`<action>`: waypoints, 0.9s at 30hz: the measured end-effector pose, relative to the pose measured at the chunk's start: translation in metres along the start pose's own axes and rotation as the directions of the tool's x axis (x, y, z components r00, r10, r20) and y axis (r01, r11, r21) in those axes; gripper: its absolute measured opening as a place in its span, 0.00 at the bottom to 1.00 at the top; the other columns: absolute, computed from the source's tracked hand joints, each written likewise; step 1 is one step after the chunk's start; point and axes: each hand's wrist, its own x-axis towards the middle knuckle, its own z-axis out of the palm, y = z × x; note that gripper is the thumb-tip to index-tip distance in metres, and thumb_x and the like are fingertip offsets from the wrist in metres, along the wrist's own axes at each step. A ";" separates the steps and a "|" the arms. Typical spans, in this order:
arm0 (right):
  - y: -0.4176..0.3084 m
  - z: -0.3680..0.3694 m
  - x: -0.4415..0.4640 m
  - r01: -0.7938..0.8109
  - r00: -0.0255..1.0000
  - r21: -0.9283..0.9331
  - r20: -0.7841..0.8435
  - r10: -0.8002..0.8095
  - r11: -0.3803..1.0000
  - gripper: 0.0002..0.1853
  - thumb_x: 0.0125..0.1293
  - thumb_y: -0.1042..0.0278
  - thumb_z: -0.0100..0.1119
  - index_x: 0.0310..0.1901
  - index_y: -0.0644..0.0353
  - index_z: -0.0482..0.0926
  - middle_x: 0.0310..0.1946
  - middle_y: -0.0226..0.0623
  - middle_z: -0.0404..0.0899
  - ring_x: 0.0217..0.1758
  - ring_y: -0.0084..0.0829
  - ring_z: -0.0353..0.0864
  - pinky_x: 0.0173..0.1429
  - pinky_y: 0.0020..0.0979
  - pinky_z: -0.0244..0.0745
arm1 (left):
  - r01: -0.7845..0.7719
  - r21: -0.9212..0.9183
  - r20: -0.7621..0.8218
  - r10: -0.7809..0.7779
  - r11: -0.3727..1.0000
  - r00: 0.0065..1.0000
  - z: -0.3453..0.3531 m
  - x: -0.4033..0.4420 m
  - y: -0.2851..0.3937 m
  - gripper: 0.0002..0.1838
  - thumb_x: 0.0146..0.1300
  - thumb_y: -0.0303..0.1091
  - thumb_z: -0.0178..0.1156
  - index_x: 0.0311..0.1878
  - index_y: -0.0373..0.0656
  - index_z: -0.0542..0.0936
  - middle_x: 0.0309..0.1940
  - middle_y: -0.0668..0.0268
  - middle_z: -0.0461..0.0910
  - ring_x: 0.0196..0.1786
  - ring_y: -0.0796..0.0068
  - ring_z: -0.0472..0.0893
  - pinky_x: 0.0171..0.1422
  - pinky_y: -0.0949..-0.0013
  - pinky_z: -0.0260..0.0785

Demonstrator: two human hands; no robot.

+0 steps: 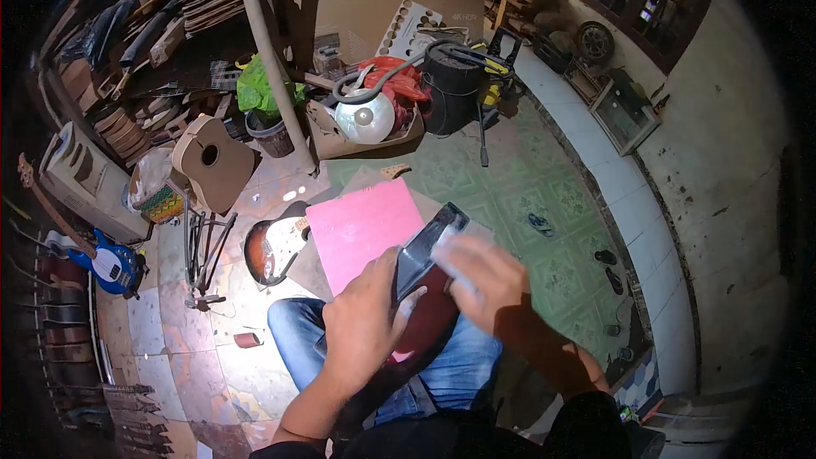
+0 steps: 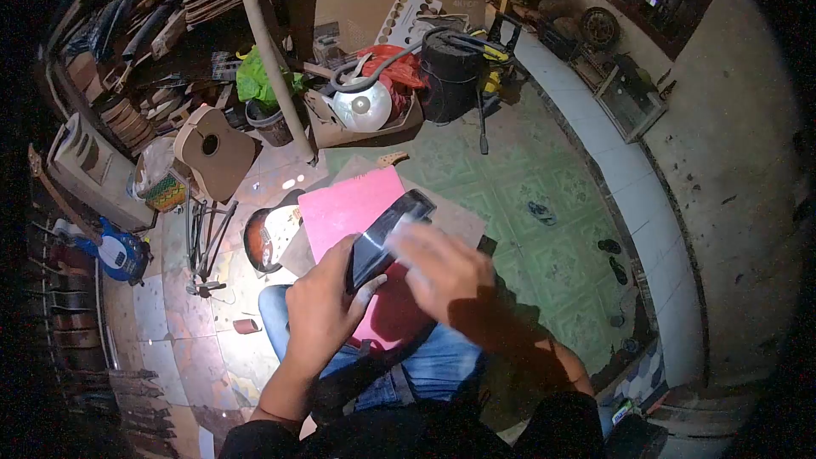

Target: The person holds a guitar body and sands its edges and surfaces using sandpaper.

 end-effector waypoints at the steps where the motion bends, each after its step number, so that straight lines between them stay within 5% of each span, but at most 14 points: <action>1: -0.009 -0.001 -0.004 0.019 0.996 -0.023 0.089 -0.017 1.000 0.24 0.52 0.85 0.59 0.52 0.62 0.86 0.53 0.45 0.85 0.55 0.48 0.87 0.61 0.39 0.81 | 0.003 -0.002 0.004 -0.003 1.000 1.000 -0.001 -0.002 -0.001 0.31 0.64 0.44 0.71 0.65 0.43 0.74 0.42 0.56 0.83 0.41 0.51 0.86 0.40 0.53 0.78; 7: 0.014 0.005 -0.002 -0.029 0.997 0.012 -0.077 0.030 1.000 0.25 0.50 0.84 0.63 0.52 0.57 0.87 0.55 0.41 0.84 0.55 0.44 0.87 0.59 0.40 0.83 | -0.012 0.010 -0.013 0.012 1.000 1.000 -0.003 -0.007 -0.003 0.31 0.63 0.43 0.72 0.66 0.42 0.73 0.43 0.56 0.83 0.41 0.51 0.86 0.40 0.54 0.78; 9: -0.014 -0.001 -0.008 0.033 0.993 0.050 0.114 -0.038 0.998 0.25 0.51 0.86 0.58 0.53 0.61 0.86 0.54 0.46 0.84 0.56 0.48 0.86 0.61 0.38 0.81 | -0.015 0.018 -0.010 0.015 1.000 1.000 -0.004 -0.009 -0.003 0.31 0.63 0.42 0.72 0.66 0.41 0.73 0.43 0.56 0.83 0.42 0.51 0.86 0.40 0.54 0.78; 15: 0.015 0.005 -0.003 -0.064 0.997 0.093 -0.038 0.068 0.994 0.27 0.48 0.85 0.66 0.54 0.57 0.87 0.57 0.41 0.84 0.57 0.45 0.86 0.61 0.41 0.82 | 0.002 0.010 0.011 -0.003 1.000 1.000 -0.006 -0.016 -0.007 0.33 0.62 0.42 0.72 0.66 0.40 0.73 0.46 0.54 0.84 0.45 0.51 0.87 0.44 0.55 0.79; 18: -0.015 -0.004 -0.011 0.042 0.981 0.064 0.185 -0.053 0.997 0.26 0.51 0.86 0.60 0.55 0.63 0.85 0.56 0.47 0.84 0.59 0.47 0.85 0.63 0.38 0.80 | 0.016 -0.010 0.032 -0.016 1.000 0.999 -0.007 -0.019 -0.008 0.33 0.62 0.41 0.72 0.67 0.39 0.74 0.49 0.53 0.84 0.47 0.50 0.86 0.47 0.55 0.80; 22: 0.019 0.002 0.003 -0.127 0.992 0.278 0.036 0.122 0.952 0.27 0.50 0.83 0.65 0.56 0.57 0.86 0.58 0.41 0.84 0.59 0.48 0.85 0.64 0.40 0.81 | 0.035 -0.054 0.043 -0.033 0.998 0.999 -0.007 -0.023 -0.010 0.32 0.62 0.38 0.72 0.67 0.39 0.74 0.52 0.51 0.84 0.51 0.48 0.86 0.52 0.55 0.79; 27: -0.012 0.001 -0.007 -0.007 0.984 0.136 0.175 -0.017 0.991 0.27 0.53 0.86 0.58 0.56 0.61 0.86 0.58 0.45 0.84 0.61 0.44 0.85 0.65 0.38 0.79 | 0.060 -0.101 0.109 -0.049 0.993 0.993 -0.012 -0.025 -0.009 0.33 0.60 0.35 0.72 0.67 0.38 0.73 0.53 0.50 0.84 0.53 0.47 0.85 0.53 0.53 0.79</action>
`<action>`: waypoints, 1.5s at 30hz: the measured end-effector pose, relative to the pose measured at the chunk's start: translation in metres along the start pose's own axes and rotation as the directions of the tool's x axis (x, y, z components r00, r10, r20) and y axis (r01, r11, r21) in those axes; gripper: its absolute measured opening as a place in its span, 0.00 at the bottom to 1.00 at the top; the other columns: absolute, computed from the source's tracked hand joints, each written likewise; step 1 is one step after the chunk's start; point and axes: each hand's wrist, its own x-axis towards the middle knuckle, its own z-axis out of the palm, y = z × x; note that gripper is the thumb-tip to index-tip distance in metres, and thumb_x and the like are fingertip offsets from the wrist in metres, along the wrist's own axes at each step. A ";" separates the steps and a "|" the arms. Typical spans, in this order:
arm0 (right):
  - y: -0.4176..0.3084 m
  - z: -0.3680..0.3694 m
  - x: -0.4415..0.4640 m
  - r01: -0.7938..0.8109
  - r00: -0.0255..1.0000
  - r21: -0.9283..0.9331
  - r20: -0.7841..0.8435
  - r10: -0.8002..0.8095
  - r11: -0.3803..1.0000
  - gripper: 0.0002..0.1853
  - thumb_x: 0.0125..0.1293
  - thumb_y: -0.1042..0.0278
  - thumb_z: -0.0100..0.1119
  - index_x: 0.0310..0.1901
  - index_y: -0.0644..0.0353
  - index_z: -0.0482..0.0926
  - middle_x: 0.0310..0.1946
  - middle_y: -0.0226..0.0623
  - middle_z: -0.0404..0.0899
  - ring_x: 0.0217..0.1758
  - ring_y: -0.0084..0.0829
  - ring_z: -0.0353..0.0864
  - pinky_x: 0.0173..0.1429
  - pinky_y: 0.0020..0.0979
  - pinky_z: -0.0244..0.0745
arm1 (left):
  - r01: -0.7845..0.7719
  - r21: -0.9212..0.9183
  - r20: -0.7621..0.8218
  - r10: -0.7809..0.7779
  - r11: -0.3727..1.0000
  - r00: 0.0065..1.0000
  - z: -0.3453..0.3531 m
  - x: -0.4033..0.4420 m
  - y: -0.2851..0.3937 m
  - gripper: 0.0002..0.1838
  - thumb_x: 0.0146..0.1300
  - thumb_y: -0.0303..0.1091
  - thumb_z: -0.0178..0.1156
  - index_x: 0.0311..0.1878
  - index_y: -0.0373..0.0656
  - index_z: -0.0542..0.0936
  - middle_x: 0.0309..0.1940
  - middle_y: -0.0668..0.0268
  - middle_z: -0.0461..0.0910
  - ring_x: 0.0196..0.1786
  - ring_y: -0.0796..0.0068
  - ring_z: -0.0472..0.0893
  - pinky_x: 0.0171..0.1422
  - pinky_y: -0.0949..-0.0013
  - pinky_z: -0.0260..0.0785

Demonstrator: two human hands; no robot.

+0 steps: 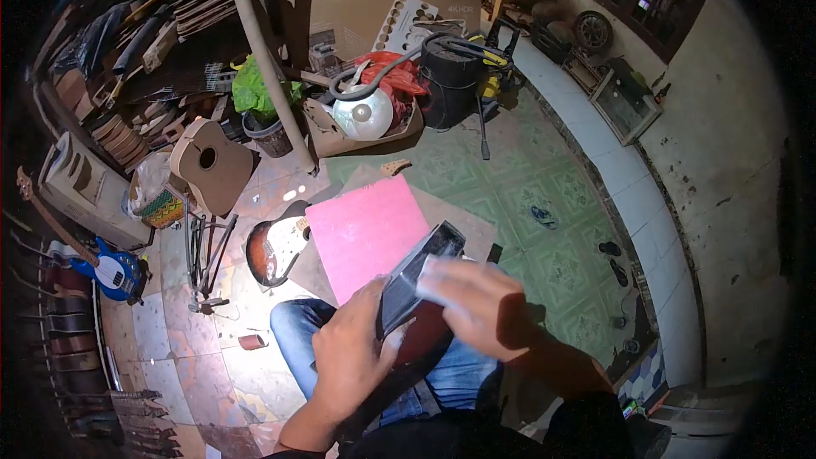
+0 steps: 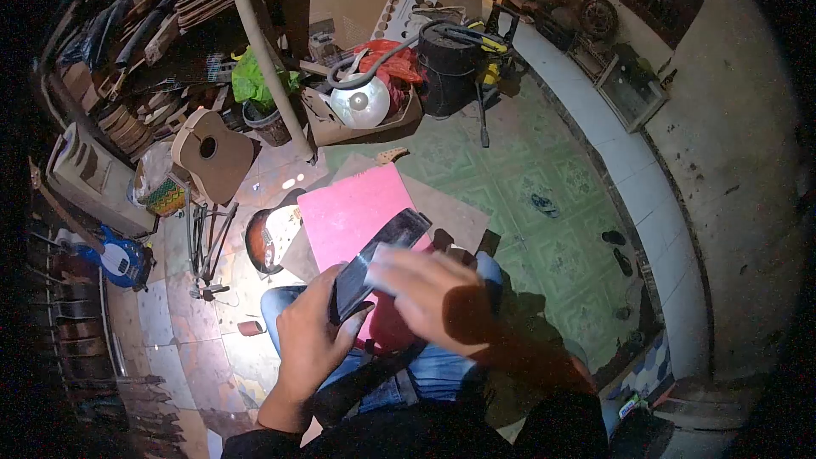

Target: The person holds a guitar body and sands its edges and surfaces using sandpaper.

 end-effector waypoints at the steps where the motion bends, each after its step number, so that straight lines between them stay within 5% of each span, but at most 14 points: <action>1: 0.018 0.003 0.003 -0.030 0.996 0.060 -0.087 0.035 0.998 0.27 0.53 0.85 0.59 0.56 0.60 0.86 0.58 0.44 0.84 0.61 0.45 0.85 0.65 0.39 0.80 | -0.011 0.012 -0.008 0.012 1.000 1.000 0.001 -0.001 -0.001 0.34 0.59 0.34 0.72 0.68 0.38 0.73 0.54 0.50 0.83 0.53 0.47 0.85 0.54 0.52 0.79; 4: 0.031 -0.001 0.010 -0.124 0.976 0.180 -0.157 0.153 0.976 0.26 0.55 0.83 0.62 0.58 0.56 0.86 0.60 0.43 0.84 0.61 0.47 0.85 0.60 0.38 0.83 | -0.010 0.035 -0.006 0.010 0.999 1.000 0.003 -0.004 0.002 0.36 0.57 0.32 0.72 0.69 0.37 0.71 0.56 0.49 0.82 0.55 0.46 0.84 0.55 0.51 0.78; 8: 0.004 -0.002 0.000 -0.014 1.000 -0.023 0.000 0.014 1.000 0.26 0.56 0.83 0.58 0.58 0.62 0.85 0.62 0.47 0.82 0.61 0.46 0.85 0.64 0.39 0.81 | -0.037 0.016 0.010 0.037 0.999 0.999 0.003 -0.007 0.001 0.38 0.56 0.30 0.72 0.71 0.37 0.70 0.58 0.47 0.81 0.57 0.45 0.83 0.57 0.51 0.78; 12: 0.034 0.003 0.008 -0.104 0.976 0.141 -0.174 0.128 0.985 0.25 0.56 0.83 0.60 0.57 0.57 0.87 0.60 0.41 0.85 0.59 0.40 0.87 0.55 0.37 0.83 | -0.016 0.027 0.017 0.016 0.999 1.000 0.004 -0.010 0.002 0.39 0.55 0.30 0.72 0.71 0.37 0.70 0.59 0.47 0.81 0.58 0.44 0.83 0.57 0.51 0.78; 15: -0.004 -0.005 -0.002 0.045 0.999 -0.042 0.015 -0.045 0.998 0.27 0.54 0.85 0.58 0.57 0.62 0.86 0.58 0.47 0.85 0.56 0.45 0.87 0.58 0.38 0.81 | 0.019 0.023 0.048 -0.020 1.000 0.999 0.005 -0.012 0.003 0.39 0.55 0.29 0.72 0.71 0.37 0.70 0.60 0.47 0.81 0.58 0.44 0.83 0.58 0.51 0.78; 20: 0.034 0.004 0.006 -0.040 0.981 0.044 -0.191 0.047 0.998 0.23 0.58 0.81 0.62 0.55 0.54 0.88 0.59 0.40 0.86 0.57 0.39 0.88 0.53 0.36 0.81 | 0.020 0.021 0.042 -0.021 1.000 0.999 0.006 -0.015 0.004 0.39 0.54 0.29 0.73 0.71 0.38 0.70 0.63 0.47 0.80 0.61 0.45 0.83 0.60 0.53 0.78; 22: 0.012 0.004 -0.004 0.169 0.981 -0.115 -0.079 -0.178 0.979 0.23 0.57 0.81 0.63 0.55 0.53 0.88 0.58 0.39 0.86 0.56 0.41 0.88 0.52 0.37 0.81 | 0.016 0.006 0.039 -0.016 1.000 0.999 0.005 -0.015 0.003 0.39 0.54 0.29 0.73 0.71 0.37 0.70 0.63 0.47 0.80 0.61 0.45 0.83 0.61 0.53 0.77; 24: 0.003 -0.002 -0.008 0.104 0.994 -0.119 0.033 -0.101 0.987 0.23 0.57 0.82 0.61 0.55 0.52 0.88 0.59 0.39 0.86 0.57 0.40 0.87 0.52 0.37 0.81 | 0.011 -0.010 0.050 -0.010 1.000 0.999 0.006 -0.018 0.002 0.39 0.53 0.29 0.74 0.70 0.37 0.71 0.63 0.47 0.80 0.61 0.45 0.83 0.61 0.53 0.77; 27: 0.031 -0.001 0.007 0.004 0.985 -0.025 -0.173 -0.008 1.000 0.23 0.56 0.82 0.62 0.53 0.51 0.89 0.58 0.35 0.87 0.53 0.34 0.88 0.45 0.33 0.79 | -0.021 -0.010 0.000 0.021 1.000 1.000 0.009 -0.018 0.001 0.39 0.53 0.28 0.74 0.70 0.37 0.71 0.63 0.47 0.80 0.61 0.45 0.83 0.61 0.53 0.77; 34: 0.027 0.007 0.000 0.210 0.967 -0.134 -0.117 -0.226 0.968 0.23 0.55 0.84 0.60 0.53 0.55 0.88 0.56 0.37 0.88 0.55 0.34 0.89 0.45 0.33 0.78 | 0.024 -0.017 0.036 -0.023 1.000 0.999 0.007 -0.020 0.002 0.39 0.54 0.29 0.74 0.70 0.36 0.71 0.63 0.47 0.80 0.61 0.45 0.83 0.62 0.53 0.77; 35: 0.026 -0.003 0.008 0.064 0.984 -0.126 -0.158 -0.083 0.990 0.24 0.55 0.84 0.61 0.55 0.55 0.88 0.57 0.36 0.87 0.55 0.31 0.88 0.45 0.33 0.79 | 0.000 -0.020 0.015 0.000 1.000 1.000 0.008 -0.021 0.001 0.39 0.54 0.29 0.74 0.70 0.36 0.71 0.62 0.47 0.80 0.61 0.45 0.83 0.62 0.53 0.77; 38: 0.006 0.002 0.000 0.206 0.970 -0.238 -0.081 -0.231 0.949 0.22 0.57 0.83 0.61 0.53 0.54 0.89 0.57 0.35 0.88 0.52 0.29 0.89 0.44 0.32 0.78 | 0.019 -0.024 0.027 -0.018 1.000 0.999 0.009 -0.021 0.002 0.38 0.54 0.29 0.73 0.70 0.37 0.71 0.62 0.46 0.80 0.60 0.44 0.83 0.61 0.52 0.77; 40: -0.016 0.001 -0.006 0.132 0.991 -0.020 -0.005 -0.132 0.991 0.17 0.60 0.80 0.62 0.48 0.53 0.91 0.56 0.35 0.88 0.51 0.27 0.89 0.41 0.29 0.75 | 0.021 -0.026 0.031 -0.020 0.999 0.999 0.008 -0.022 0.002 0.38 0.54 0.29 0.73 0.70 0.37 0.71 0.62 0.46 0.80 0.60 0.44 0.83 0.61 0.52 0.77; 45: 0.011 0.002 0.004 0.193 0.970 -0.199 -0.109 -0.218 0.961 0.16 0.59 0.81 0.63 0.47 0.54 0.91 0.57 0.36 0.88 0.50 0.26 0.89 0.42 0.30 0.75 | -0.018 -0.029 -0.014 0.018 0.999 1.000 0.011 -0.021 0.002 0.38 0.54 0.29 0.73 0.70 0.37 0.71 0.61 0.46 0.81 0.60 0.44 0.83 0.61 0.52 0.77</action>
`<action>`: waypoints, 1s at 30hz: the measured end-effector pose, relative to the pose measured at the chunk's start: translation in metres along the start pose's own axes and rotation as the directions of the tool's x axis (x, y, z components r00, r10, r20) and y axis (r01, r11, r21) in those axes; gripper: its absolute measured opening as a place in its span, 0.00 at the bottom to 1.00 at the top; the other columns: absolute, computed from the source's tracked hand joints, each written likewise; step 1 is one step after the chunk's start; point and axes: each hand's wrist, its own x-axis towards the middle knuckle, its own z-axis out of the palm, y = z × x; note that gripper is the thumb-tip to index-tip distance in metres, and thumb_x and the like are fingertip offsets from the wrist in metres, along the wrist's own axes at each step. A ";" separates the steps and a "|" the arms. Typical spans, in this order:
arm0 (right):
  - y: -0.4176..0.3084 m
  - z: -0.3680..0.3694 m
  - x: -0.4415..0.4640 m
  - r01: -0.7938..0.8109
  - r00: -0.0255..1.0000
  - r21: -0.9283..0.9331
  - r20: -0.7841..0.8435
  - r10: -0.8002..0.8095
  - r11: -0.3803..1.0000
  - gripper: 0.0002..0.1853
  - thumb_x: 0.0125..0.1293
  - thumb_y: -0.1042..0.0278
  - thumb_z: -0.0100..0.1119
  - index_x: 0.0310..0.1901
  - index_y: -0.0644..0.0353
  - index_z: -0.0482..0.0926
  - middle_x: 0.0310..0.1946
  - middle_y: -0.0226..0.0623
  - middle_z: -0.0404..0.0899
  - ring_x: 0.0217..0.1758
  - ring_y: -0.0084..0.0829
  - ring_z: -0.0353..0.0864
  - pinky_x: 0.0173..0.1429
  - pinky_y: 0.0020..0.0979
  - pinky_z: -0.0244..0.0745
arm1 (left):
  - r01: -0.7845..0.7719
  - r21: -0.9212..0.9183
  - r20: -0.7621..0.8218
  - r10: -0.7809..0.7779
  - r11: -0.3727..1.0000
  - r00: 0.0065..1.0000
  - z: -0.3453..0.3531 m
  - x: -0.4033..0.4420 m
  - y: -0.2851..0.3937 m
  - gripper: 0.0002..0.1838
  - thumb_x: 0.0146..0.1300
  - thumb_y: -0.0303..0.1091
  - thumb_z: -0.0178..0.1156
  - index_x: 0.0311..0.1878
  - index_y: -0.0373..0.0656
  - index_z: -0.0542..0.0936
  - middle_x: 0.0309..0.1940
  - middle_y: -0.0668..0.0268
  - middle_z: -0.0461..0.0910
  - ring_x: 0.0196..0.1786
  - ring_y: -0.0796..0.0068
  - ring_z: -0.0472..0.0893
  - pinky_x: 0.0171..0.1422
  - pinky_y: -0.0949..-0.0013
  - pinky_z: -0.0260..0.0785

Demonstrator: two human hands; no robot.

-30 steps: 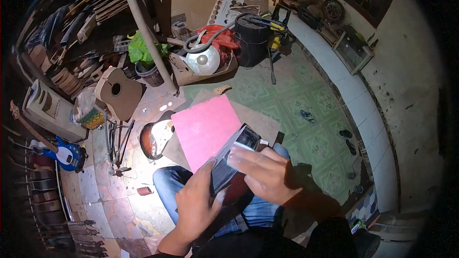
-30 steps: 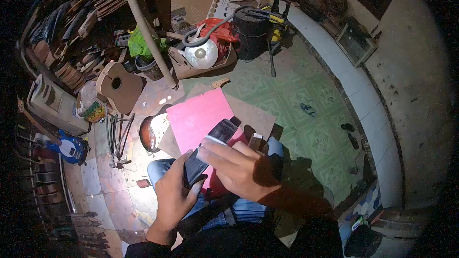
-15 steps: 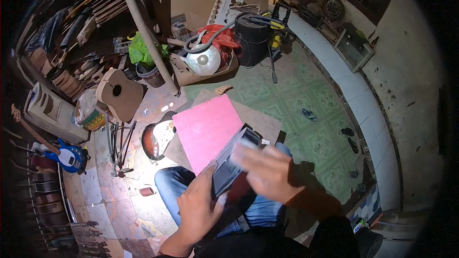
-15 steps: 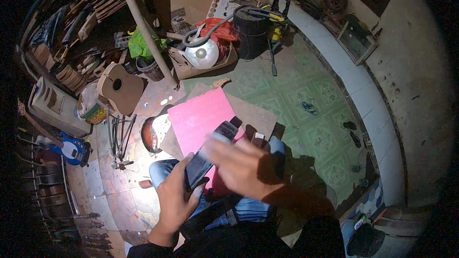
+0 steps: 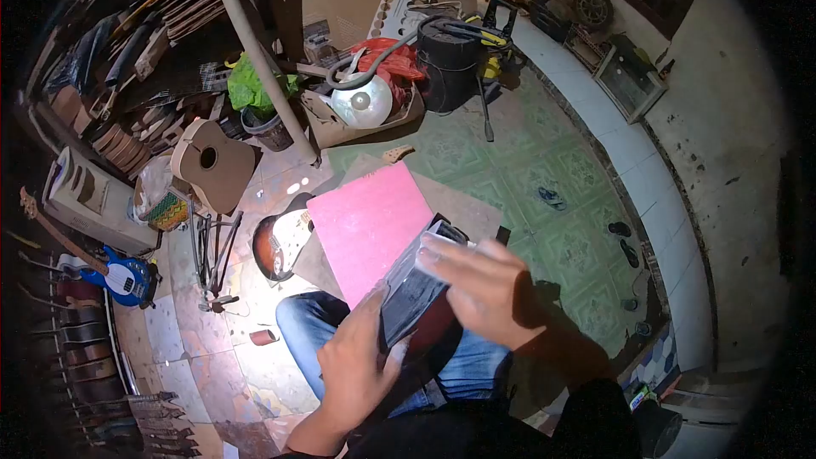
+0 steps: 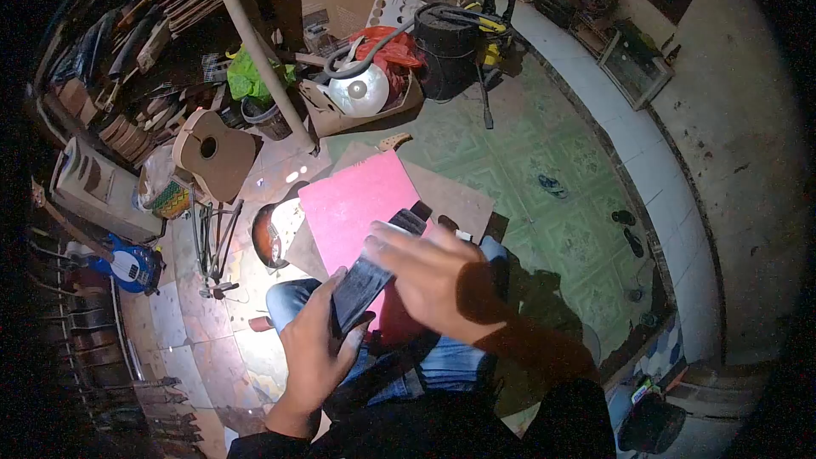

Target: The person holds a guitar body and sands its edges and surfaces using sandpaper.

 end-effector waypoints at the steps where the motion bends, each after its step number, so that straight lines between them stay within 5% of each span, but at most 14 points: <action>1: -0.003 0.000 0.001 0.036 0.999 -0.055 0.015 -0.035 0.998 0.17 0.58 0.81 0.63 0.47 0.54 0.91 0.57 0.36 0.88 0.50 0.26 0.89 0.42 0.30 0.76 | 0.004 0.009 0.002 -0.005 1.000 1.000 0.000 0.001 0.000 0.38 0.54 0.29 0.73 0.70 0.37 0.71 0.61 0.46 0.81 0.60 0.44 0.83 0.61 0.53 0.77; 3: -0.028 -0.002 -0.006 -0.079 0.992 0.187 0.112 0.059 0.979 0.16 0.59 0.80 0.64 0.47 0.55 0.92 0.58 0.37 0.87 0.52 0.24 0.88 0.47 0.30 0.77 | 0.007 0.021 0.013 -0.007 1.000 1.000 -0.001 0.002 -0.001 0.38 0.54 0.29 0.73 0.70 0.37 0.71 0.62 0.46 0.81 0.60 0.44 0.83 0.61 0.53 0.77; 5: -0.003 0.018 -0.015 0.026 0.997 0.124 -0.072 -0.017 0.992 0.17 0.59 0.79 0.64 0.49 0.54 0.91 0.58 0.36 0.87 0.54 0.28 0.88 0.51 0.32 0.79 | 0.014 0.007 0.025 -0.014 1.000 1.000 -0.002 0.000 -0.001 0.39 0.54 0.29 0.74 0.70 0.37 0.72 0.62 0.47 0.81 0.61 0.45 0.83 0.62 0.54 0.77; 7: 0.018 0.001 -0.001 -0.187 0.982 0.192 0.007 0.189 0.963 0.23 0.58 0.81 0.62 0.54 0.52 0.89 0.60 0.36 0.86 0.54 0.36 0.88 0.50 0.33 0.79 | 0.027 0.003 0.021 -0.027 1.000 0.999 -0.002 0.000 0.000 0.38 0.54 0.29 0.74 0.70 0.37 0.72 0.62 0.47 0.81 0.61 0.45 0.83 0.63 0.54 0.77; 9: 0.009 0.004 -0.002 -0.149 0.989 0.106 -0.004 0.150 0.983 0.24 0.56 0.83 0.61 0.54 0.54 0.89 0.60 0.38 0.86 0.53 0.36 0.88 0.50 0.34 0.79 | 0.037 0.006 0.021 -0.037 0.999 0.999 -0.004 -0.002 0.000 0.38 0.53 0.28 0.74 0.69 0.37 0.72 0.62 0.47 0.81 0.61 0.46 0.83 0.63 0.54 0.77; 13: -0.002 0.003 -0.014 -0.164 0.982 0.232 0.134 0.135 0.959 0.26 0.54 0.84 0.61 0.55 0.58 0.88 0.61 0.44 0.85 0.53 0.39 0.89 0.52 0.35 0.81 | 0.047 -0.034 -0.004 -0.047 0.998 0.999 -0.003 -0.011 -0.009 0.37 0.52 0.27 0.74 0.67 0.36 0.73 0.61 0.47 0.82 0.60 0.45 0.84 0.63 0.55 0.77; 16: 0.030 0.017 -0.012 -0.378 0.920 0.475 0.097 0.380 0.794 0.29 0.53 0.85 0.57 0.60 0.62 0.85 0.62 0.47 0.84 0.60 0.40 0.87 0.60 0.35 0.80 | 0.073 -0.061 -0.021 -0.075 0.995 0.997 -0.005 -0.018 -0.011 0.36 0.50 0.26 0.73 0.66 0.35 0.74 0.60 0.46 0.82 0.60 0.45 0.85 0.63 0.55 0.78; 19: -0.009 0.000 -0.012 -0.289 0.957 0.484 0.160 0.241 0.826 0.29 0.56 0.85 0.54 0.61 0.65 0.83 0.62 0.49 0.84 0.64 0.42 0.85 0.68 0.35 0.77 | 0.055 -0.061 -0.042 -0.058 0.997 0.997 -0.005 -0.018 -0.018 0.36 0.49 0.25 0.73 0.65 0.35 0.75 0.56 0.47 0.85 0.56 0.51 0.87 0.62 0.58 0.78; 21: -0.005 0.007 -0.015 -0.337 0.940 0.451 0.209 0.270 0.826 0.29 0.56 0.84 0.54 0.61 0.65 0.84 0.62 0.50 0.83 0.65 0.42 0.85 0.69 0.35 0.76 | 0.008 -0.049 -0.071 -0.012 0.999 0.997 -0.004 -0.019 -0.022 0.37 0.48 0.25 0.74 0.66 0.35 0.75 0.52 0.48 0.87 0.53 0.56 0.89 0.60 0.61 0.79; 23: 0.027 0.035 -0.023 -0.394 0.911 0.440 0.073 0.405 0.807 0.30 0.54 0.85 0.57 0.61 0.60 0.85 0.63 0.47 0.83 0.62 0.40 0.86 0.62 0.35 0.79 | 0.074 -0.089 -0.064 -0.080 0.993 0.995 -0.004 -0.021 -0.022 0.37 0.47 0.23 0.71 0.65 0.34 0.76 0.52 0.50 0.87 0.53 0.58 0.89 0.61 0.62 0.79; 27: -0.013 0.004 -0.012 -0.320 0.947 0.494 0.204 0.250 0.809 0.28 0.57 0.84 0.54 0.61 0.65 0.84 0.62 0.51 0.83 0.65 0.42 0.85 0.68 0.35 0.77 | 0.057 -0.049 -0.049 -0.059 0.997 0.997 -0.009 -0.018 -0.016 0.37 0.45 0.20 0.69 0.65 0.33 0.75 0.53 0.51 0.87 0.54 0.60 0.89 0.62 0.64 0.78; 30: 0.007 0.028 -0.021 -0.405 0.914 0.479 0.206 0.349 0.779 0.28 0.57 0.85 0.55 0.61 0.64 0.84 0.62 0.50 0.83 0.63 0.41 0.86 0.66 0.35 0.78 | 0.082 -0.102 -0.012 -0.083 0.991 0.996 -0.013 -0.020 -0.017 0.38 0.45 0.20 0.69 0.66 0.33 0.75 0.54 0.51 0.87 0.56 0.62 0.89 0.63 0.64 0.77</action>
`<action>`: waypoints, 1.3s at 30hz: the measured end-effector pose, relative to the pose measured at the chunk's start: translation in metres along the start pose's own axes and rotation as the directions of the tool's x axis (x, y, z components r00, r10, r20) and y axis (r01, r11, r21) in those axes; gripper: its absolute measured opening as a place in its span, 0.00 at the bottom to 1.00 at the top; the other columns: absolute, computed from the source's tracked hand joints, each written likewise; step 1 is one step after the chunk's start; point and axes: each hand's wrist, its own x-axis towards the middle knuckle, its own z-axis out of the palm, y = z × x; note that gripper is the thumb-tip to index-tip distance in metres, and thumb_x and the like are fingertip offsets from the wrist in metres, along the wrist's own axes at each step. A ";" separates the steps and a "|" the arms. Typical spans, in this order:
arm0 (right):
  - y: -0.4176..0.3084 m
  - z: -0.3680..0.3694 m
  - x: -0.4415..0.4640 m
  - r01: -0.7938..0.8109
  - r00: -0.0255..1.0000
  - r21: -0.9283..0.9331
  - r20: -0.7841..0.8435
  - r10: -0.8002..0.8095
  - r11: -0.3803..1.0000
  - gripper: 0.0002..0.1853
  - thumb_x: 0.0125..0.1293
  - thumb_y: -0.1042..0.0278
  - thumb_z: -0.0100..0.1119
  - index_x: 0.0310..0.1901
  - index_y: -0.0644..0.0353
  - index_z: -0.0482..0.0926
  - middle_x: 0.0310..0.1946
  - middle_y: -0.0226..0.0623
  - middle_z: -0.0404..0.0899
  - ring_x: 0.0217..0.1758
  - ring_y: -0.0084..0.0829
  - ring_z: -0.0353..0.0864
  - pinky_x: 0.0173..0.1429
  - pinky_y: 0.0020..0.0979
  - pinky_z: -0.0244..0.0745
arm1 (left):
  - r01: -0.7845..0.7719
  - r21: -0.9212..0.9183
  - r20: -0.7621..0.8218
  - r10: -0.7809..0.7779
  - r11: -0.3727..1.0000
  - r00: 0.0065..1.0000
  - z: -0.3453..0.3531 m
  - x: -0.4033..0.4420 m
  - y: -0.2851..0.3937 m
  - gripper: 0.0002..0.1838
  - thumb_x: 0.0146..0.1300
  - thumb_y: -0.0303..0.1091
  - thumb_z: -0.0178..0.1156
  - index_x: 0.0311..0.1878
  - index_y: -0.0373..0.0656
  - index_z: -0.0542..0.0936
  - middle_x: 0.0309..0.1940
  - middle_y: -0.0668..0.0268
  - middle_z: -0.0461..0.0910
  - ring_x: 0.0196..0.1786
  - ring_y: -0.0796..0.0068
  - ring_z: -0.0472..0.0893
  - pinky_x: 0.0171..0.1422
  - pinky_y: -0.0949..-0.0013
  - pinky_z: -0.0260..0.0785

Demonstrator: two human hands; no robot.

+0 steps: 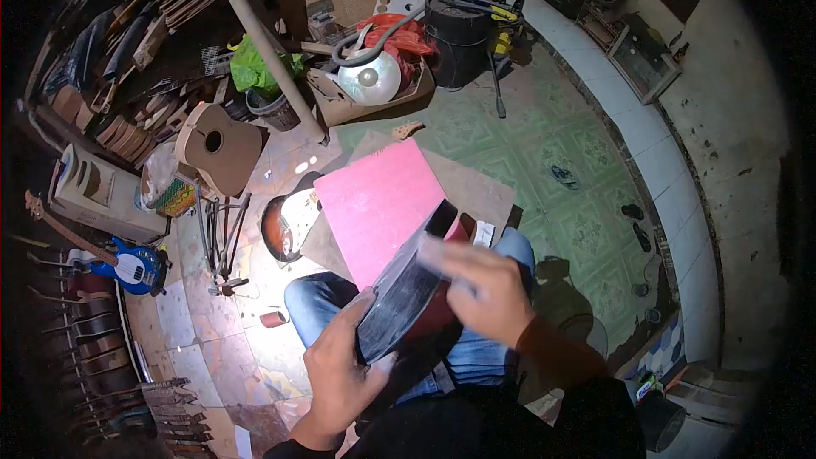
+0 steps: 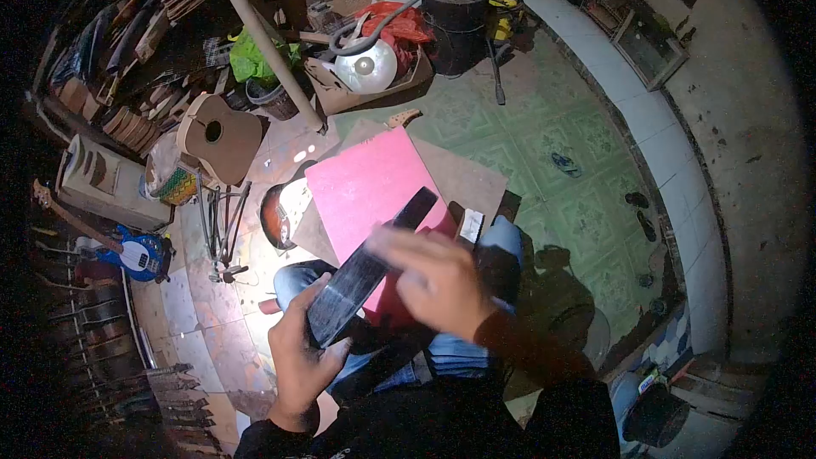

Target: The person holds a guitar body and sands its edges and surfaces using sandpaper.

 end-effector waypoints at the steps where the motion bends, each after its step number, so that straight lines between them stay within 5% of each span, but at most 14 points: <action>1: 0.020 0.004 0.003 -0.048 0.995 0.020 -0.085 0.050 0.999 0.29 0.56 0.85 0.56 0.61 0.62 0.85 0.63 0.49 0.83 0.62 0.41 0.86 0.63 0.36 0.80 | 0.001 -0.005 -0.014 -0.001 1.000 1.000 0.001 0.000 0.000 0.38 0.45 0.21 0.69 0.66 0.33 0.75 0.54 0.50 0.87 0.56 0.61 0.89 0.64 0.64 0.77; 7: -0.024 0.002 -0.011 0.090 0.994 -0.009 0.066 -0.089 0.996 0.28 0.56 0.86 0.53 0.61 0.69 0.82 0.61 0.52 0.84 0.63 0.40 0.86 0.67 0.36 0.78 | -0.025 0.025 -0.005 0.025 0.999 1.000 -0.001 0.000 -0.001 0.37 0.45 0.24 0.70 0.65 0.32 0.76 0.58 0.48 0.85 0.58 0.59 0.88 0.65 0.63 0.77; 9: 0.011 0.014 -0.009 -0.061 0.990 0.120 -0.118 0.075 0.991 0.29 0.55 0.86 0.57 0.62 0.65 0.84 0.64 0.50 0.82 0.60 0.40 0.87 0.64 0.37 0.80 | -0.033 0.030 -0.010 0.033 0.999 0.999 -0.001 0.000 0.000 0.37 0.46 0.24 0.70 0.65 0.32 0.76 0.58 0.48 0.85 0.59 0.58 0.88 0.65 0.62 0.77; 10: 0.024 0.015 -0.003 -0.066 0.988 0.128 -0.130 0.083 0.990 0.29 0.54 0.86 0.55 0.59 0.64 0.85 0.62 0.51 0.83 0.57 0.44 0.88 0.50 0.34 0.80 | -0.031 0.031 -0.014 0.031 0.999 0.999 -0.001 0.001 0.001 0.37 0.46 0.24 0.70 0.65 0.32 0.76 0.58 0.48 0.85 0.59 0.57 0.88 0.65 0.62 0.77; 11: 0.021 0.014 -0.008 -0.066 0.988 0.131 -0.131 0.083 0.989 0.29 0.54 0.86 0.55 0.59 0.64 0.85 0.62 0.51 0.83 0.57 0.44 0.88 0.50 0.34 0.80 | -0.031 0.034 -0.010 0.031 0.999 0.999 -0.001 0.001 0.002 0.37 0.46 0.24 0.70 0.65 0.32 0.76 0.59 0.48 0.85 0.59 0.56 0.88 0.65 0.62 0.77; 14: -0.026 0.005 -0.017 0.235 0.972 -0.056 -0.013 -0.236 0.970 0.28 0.52 0.86 0.55 0.57 0.65 0.86 0.58 0.53 0.86 0.55 0.44 0.89 0.45 0.32 0.78 | -0.022 -0.017 0.010 0.022 1.000 1.000 -0.002 0.001 0.002 0.37 0.45 0.24 0.69 0.64 0.33 0.76 0.60 0.47 0.84 0.60 0.54 0.87 0.66 0.61 0.77; 17: 0.006 0.013 -0.012 0.169 0.971 -0.121 -0.150 -0.186 0.978 0.30 0.46 0.88 0.58 0.55 0.62 0.88 0.57 0.51 0.86 0.41 0.36 0.88 0.41 0.32 0.77 | -0.005 0.018 0.019 0.005 1.000 1.000 0.000 0.000 0.005 0.37 0.46 0.24 0.70 0.65 0.33 0.75 0.60 0.46 0.84 0.61 0.52 0.86 0.67 0.60 0.76; 18: 0.020 0.012 -0.010 0.011 0.988 0.016 -0.155 -0.008 1.000 0.28 0.52 0.86 0.60 0.58 0.60 0.87 0.62 0.46 0.84 0.48 0.34 0.89 0.47 0.33 0.79 | -0.007 0.017 0.010 0.007 1.000 1.000 0.001 -0.001 0.006 0.37 0.46 0.24 0.70 0.65 0.33 0.75 0.60 0.46 0.84 0.61 0.52 0.86 0.67 0.60 0.76; 22: -0.034 0.006 -0.025 0.159 0.987 -0.021 -0.005 -0.159 0.987 0.26 0.54 0.86 0.56 0.57 0.63 0.87 0.60 0.49 0.85 0.59 0.45 0.88 0.53 0.34 0.81 | -0.025 0.022 0.049 0.024 0.999 0.999 0.000 -0.001 0.010 0.37 0.46 0.24 0.69 0.65 0.33 0.75 0.62 0.45 0.83 0.64 0.50 0.84 0.70 0.58 0.74; 27: 0.001 0.003 -0.013 0.050 0.989 -0.062 -0.133 -0.058 0.997 0.28 0.54 0.86 0.57 0.58 0.60 0.87 0.62 0.48 0.84 0.59 0.40 0.88 0.53 0.37 0.80 | -0.035 0.008 0.061 0.035 0.999 0.998 0.002 0.002 0.016 0.38 0.46 0.24 0.69 0.66 0.33 0.74 0.63 0.44 0.81 0.66 0.48 0.82 0.72 0.56 0.72; 29: -0.031 -0.001 -0.019 0.250 0.968 -0.124 0.028 -0.248 0.960 0.27 0.55 0.86 0.57 0.58 0.62 0.87 0.61 0.50 0.84 0.58 0.42 0.88 0.56 0.38 0.81 | -0.034 0.013 0.069 0.033 0.999 0.997 0.002 0.003 0.017 0.38 0.47 0.25 0.70 0.67 0.33 0.74 0.63 0.43 0.81 0.66 0.46 0.82 0.72 0.56 0.72; 35: -0.002 -0.003 -0.002 0.117 0.987 -0.106 -0.098 -0.128 0.987 0.28 0.55 0.85 0.58 0.60 0.59 0.86 0.62 0.45 0.84 0.58 0.37 0.88 0.51 0.35 0.78 | -0.040 0.031 0.064 0.038 0.999 0.997 0.004 0.005 0.019 0.37 0.47 0.25 0.70 0.66 0.33 0.75 0.63 0.43 0.81 0.66 0.45 0.82 0.72 0.55 0.72; 39: -0.031 -0.005 -0.022 0.226 0.970 -0.100 0.109 -0.215 0.969 0.28 0.55 0.85 0.57 0.59 0.60 0.86 0.65 0.48 0.81 0.59 0.36 0.87 0.51 0.37 0.78 | -0.007 0.020 0.082 0.005 1.000 0.997 0.005 0.005 0.020 0.37 0.47 0.25 0.70 0.66 0.33 0.75 0.62 0.42 0.81 0.66 0.44 0.82 0.72 0.55 0.72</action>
